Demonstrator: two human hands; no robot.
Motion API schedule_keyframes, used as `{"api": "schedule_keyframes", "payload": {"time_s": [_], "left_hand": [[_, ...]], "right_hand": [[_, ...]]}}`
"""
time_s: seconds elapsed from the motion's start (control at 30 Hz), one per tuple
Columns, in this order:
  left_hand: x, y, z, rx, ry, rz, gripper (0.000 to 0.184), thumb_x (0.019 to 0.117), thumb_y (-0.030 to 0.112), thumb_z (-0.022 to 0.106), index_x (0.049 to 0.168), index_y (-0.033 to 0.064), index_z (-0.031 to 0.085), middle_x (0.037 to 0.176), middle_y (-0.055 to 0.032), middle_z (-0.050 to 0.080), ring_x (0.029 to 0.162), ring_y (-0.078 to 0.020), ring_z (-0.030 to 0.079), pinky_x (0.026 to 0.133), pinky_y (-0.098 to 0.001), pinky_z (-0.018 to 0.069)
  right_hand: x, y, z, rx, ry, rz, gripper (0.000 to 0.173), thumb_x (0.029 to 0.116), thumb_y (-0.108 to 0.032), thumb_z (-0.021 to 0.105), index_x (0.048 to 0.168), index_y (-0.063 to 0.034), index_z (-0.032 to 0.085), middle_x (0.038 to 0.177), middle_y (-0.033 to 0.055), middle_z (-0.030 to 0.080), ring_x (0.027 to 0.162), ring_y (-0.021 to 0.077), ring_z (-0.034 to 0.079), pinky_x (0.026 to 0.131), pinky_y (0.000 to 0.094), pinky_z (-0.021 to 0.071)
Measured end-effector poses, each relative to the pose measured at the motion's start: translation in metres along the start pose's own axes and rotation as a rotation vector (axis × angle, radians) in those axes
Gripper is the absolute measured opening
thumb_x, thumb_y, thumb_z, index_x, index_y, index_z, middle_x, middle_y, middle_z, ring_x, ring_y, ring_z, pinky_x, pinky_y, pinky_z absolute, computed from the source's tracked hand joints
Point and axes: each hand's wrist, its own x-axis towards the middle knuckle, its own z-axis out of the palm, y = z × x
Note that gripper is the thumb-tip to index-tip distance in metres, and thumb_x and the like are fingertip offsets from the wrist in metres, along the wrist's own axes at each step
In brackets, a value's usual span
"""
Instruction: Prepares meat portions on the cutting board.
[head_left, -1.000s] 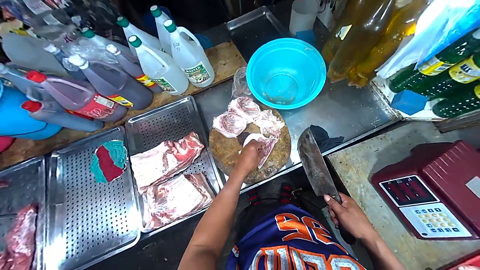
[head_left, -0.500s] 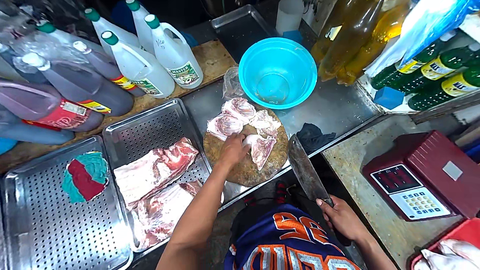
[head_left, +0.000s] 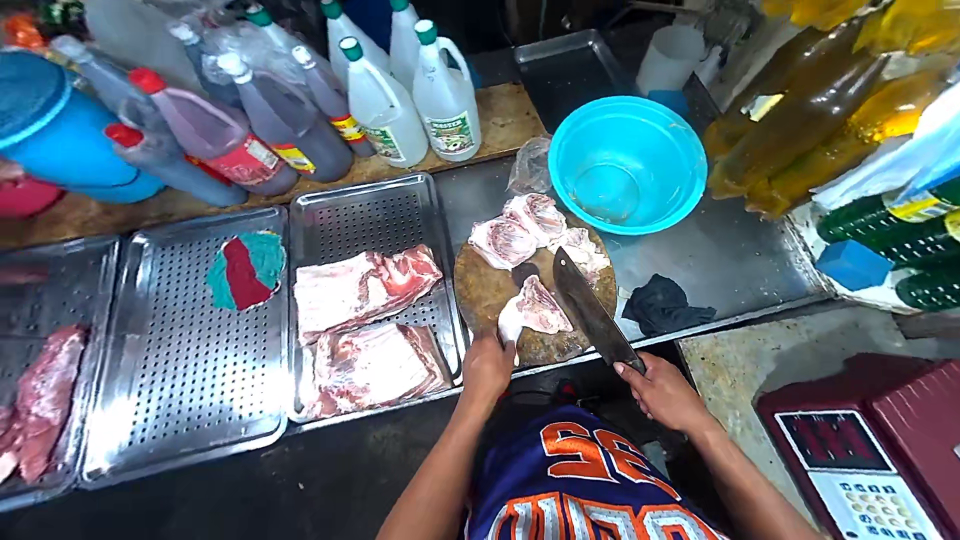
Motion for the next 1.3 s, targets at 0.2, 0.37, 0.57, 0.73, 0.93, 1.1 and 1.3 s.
{"api": "schedule_keyframes", "payload": {"time_s": [0.2, 0.37, 0.57, 0.73, 0.93, 1.1, 1.3], "left_hand": [[0.03, 0.039, 0.029, 0.022, 0.24, 0.276, 0.035, 0.1016, 0.033, 0.059, 0.127, 0.0122, 0.072, 0.128, -0.0151, 0.065, 0.122, -0.0327, 0.062, 0.104, -0.0524, 0.0511], [0.056, 0.049, 0.055, 0.095, 0.366, 0.323, 0.026, 0.0997, 0.029, 0.059, 0.11, 0.0122, 0.076, 0.113, -0.0111, 0.069, 0.113, -0.0319, 0.063, 0.097, -0.0522, 0.051], [0.054, 0.033, 0.058, 0.012, 0.359, 0.347, 0.024, 0.0979, 0.031, 0.062, 0.103, 0.0123, 0.077, 0.107, -0.009, 0.07, 0.11, -0.0296, 0.063, 0.099, -0.0502, 0.0485], [0.053, 0.031, 0.055, -0.027, 0.329, 0.364, 0.025, 0.0993, 0.033, 0.061, 0.104, 0.0131, 0.076, 0.108, -0.0079, 0.07, 0.112, -0.0287, 0.062, 0.1, -0.0498, 0.0479], [0.053, 0.031, 0.054, -0.01, 0.338, 0.376, 0.024, 0.0984, 0.031, 0.061, 0.1, 0.0124, 0.076, 0.106, -0.0076, 0.07, 0.109, -0.0287, 0.063, 0.099, -0.0497, 0.0479], [0.055, 0.031, 0.053, -0.026, 0.343, 0.381, 0.024, 0.0976, 0.029, 0.06, 0.099, 0.0117, 0.077, 0.104, -0.0084, 0.071, 0.11, -0.0295, 0.063, 0.098, -0.0503, 0.0485], [0.056, 0.019, 0.044, -0.169, 0.289, 0.412, 0.022, 0.0967, 0.026, 0.064, 0.101, 0.0087, 0.077, 0.108, -0.011, 0.071, 0.111, -0.0303, 0.064, 0.101, -0.0507, 0.0491]], "right_hand": [[0.01, 0.04, -0.005, -0.174, 0.045, 0.009, 0.045, 0.1031, -0.052, 0.055, 0.112, -0.009, 0.063, 0.072, 0.0096, 0.064, 0.058, 0.0251, 0.064, 0.059, 0.0491, 0.0584], [0.003, 0.031, -0.006, -0.274, 0.097, -0.019, 0.042, 0.1033, -0.05, 0.056, 0.109, -0.0095, 0.063, 0.073, 0.0091, 0.064, 0.061, 0.0249, 0.065, 0.062, 0.0495, 0.0575], [-0.018, -0.011, 0.001, -0.434, 0.204, -0.156, 0.044, 0.1037, -0.053, 0.053, 0.108, -0.0111, 0.064, 0.074, 0.0074, 0.063, 0.068, 0.0249, 0.065, 0.066, 0.0494, 0.0549], [-0.003, -0.068, 0.018, -0.603, 0.207, -0.208, 0.047, 0.1046, -0.055, 0.047, 0.116, -0.0124, 0.062, 0.08, 0.009, 0.067, 0.077, 0.0281, 0.07, 0.07, 0.0515, 0.0573], [0.022, -0.103, 0.041, -0.756, 0.208, -0.161, 0.049, 0.1061, -0.056, 0.041, 0.119, -0.0123, 0.06, 0.09, 0.0112, 0.07, 0.09, 0.0309, 0.073, 0.077, 0.0506, 0.0586], [0.005, -0.06, 0.041, -0.647, 0.227, -0.142, 0.05, 0.1052, -0.054, 0.046, 0.117, -0.0088, 0.063, 0.085, 0.0127, 0.069, 0.082, 0.0318, 0.071, 0.074, 0.053, 0.0581], [-0.041, 0.002, 0.013, -0.297, 0.054, -0.018, 0.044, 0.1012, -0.056, 0.056, 0.106, -0.0123, 0.064, 0.069, 0.0046, 0.063, 0.056, 0.0206, 0.063, 0.057, 0.0444, 0.0573]]}}
